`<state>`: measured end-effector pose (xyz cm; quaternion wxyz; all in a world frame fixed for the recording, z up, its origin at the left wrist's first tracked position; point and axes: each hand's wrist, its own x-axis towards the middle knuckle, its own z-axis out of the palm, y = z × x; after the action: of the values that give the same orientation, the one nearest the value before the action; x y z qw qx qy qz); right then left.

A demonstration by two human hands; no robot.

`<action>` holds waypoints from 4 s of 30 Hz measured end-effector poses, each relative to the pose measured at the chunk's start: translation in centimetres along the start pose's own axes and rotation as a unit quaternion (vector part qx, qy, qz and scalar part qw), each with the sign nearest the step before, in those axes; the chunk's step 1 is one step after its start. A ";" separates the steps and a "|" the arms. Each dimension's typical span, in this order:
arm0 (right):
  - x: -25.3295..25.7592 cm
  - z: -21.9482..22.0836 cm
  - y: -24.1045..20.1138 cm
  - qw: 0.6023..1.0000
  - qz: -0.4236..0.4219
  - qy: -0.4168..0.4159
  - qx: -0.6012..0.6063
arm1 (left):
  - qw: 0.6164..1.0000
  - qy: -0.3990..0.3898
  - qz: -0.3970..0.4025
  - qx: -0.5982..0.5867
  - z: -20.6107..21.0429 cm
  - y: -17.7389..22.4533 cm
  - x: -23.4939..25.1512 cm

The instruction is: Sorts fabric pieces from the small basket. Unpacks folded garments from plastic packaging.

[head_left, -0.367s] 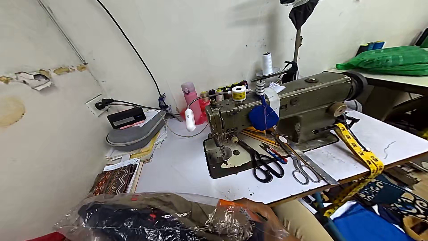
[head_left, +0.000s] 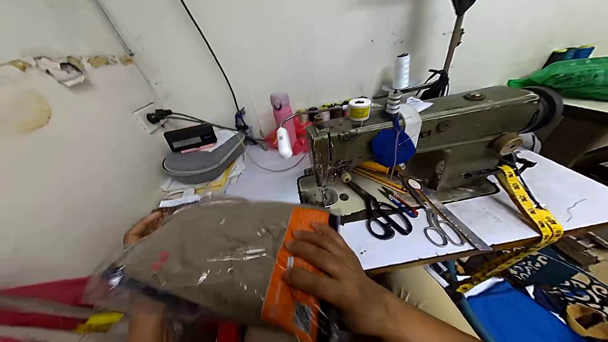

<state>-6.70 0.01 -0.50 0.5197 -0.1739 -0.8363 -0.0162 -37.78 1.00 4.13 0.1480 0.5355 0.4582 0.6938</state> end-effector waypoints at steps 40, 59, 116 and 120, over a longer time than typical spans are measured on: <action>1.7 5.4 -0.8 0.983 0.126 -0.104 0.080 | 0.997 0.072 -0.032 0.017 4.2 -1.8 -16.4; -1.2 1.8 -2.1 0.961 0.052 -0.269 -0.019 | 0.971 0.163 -0.169 -0.036 -4.3 -1.7 -11.9; -2.5 2.7 -2.9 0.913 0.379 -0.150 -0.001 | 0.819 -0.455 0.032 0.349 8.8 0.6 -4.1; -2.2 2.8 -2.8 0.910 0.389 -0.131 0.049 | 0.826 -0.418 0.024 0.377 9.7 0.7 -4.8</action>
<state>-9.13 -2.68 -3.33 0.3782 -0.4609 -0.7626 0.2511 -27.24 1.92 1.89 0.0956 0.7991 0.5655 0.1802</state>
